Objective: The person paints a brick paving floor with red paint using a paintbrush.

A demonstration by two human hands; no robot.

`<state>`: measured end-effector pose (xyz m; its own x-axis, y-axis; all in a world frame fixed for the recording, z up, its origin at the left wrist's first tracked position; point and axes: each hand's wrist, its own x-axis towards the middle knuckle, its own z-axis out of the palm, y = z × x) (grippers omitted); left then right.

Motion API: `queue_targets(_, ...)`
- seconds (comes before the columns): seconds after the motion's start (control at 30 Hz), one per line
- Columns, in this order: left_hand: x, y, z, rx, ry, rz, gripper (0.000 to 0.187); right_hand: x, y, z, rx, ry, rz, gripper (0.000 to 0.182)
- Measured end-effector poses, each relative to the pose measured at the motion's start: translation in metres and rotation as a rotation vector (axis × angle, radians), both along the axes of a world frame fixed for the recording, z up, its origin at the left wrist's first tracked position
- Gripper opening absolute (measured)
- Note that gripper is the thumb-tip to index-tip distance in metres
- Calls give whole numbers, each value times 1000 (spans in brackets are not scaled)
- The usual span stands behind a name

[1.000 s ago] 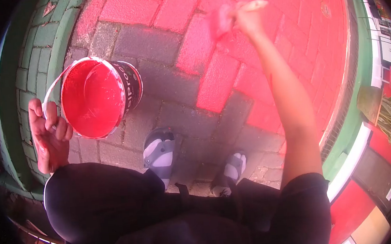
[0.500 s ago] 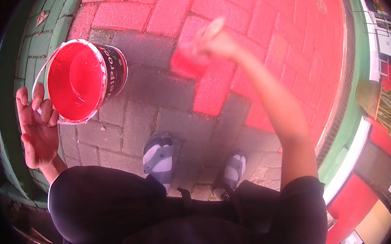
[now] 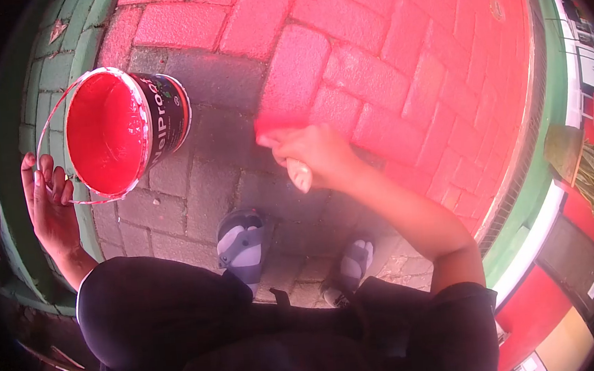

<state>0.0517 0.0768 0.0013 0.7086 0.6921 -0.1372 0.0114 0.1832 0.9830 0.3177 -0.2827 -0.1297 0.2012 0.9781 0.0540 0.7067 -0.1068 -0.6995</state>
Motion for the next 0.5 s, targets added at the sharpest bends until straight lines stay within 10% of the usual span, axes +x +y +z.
queue_targets(0.1, 0, 1, -6, -9, 30, 92, 34, 35, 10, -4, -164, 541, -358, 16)
queue_targets(0.2, -4, 3, -9, -18, 30, 142, 33, 109, 32, 2, -115, 429, -725, 19)
queue_targets(0.3, -8, 3, -10, -28, 26, 148, 32, 100, 33, -1, 63, -119, -786, 18)
queue_targets(0.4, -10, 9, -14, -33, 17, 130, 32, 37, 18, -19, 119, 13, -285, 16)
queue_targets(0.5, -10, 9, -18, -32, 12, 162, 33, 4, 19, -8, 113, 493, -409, 10)
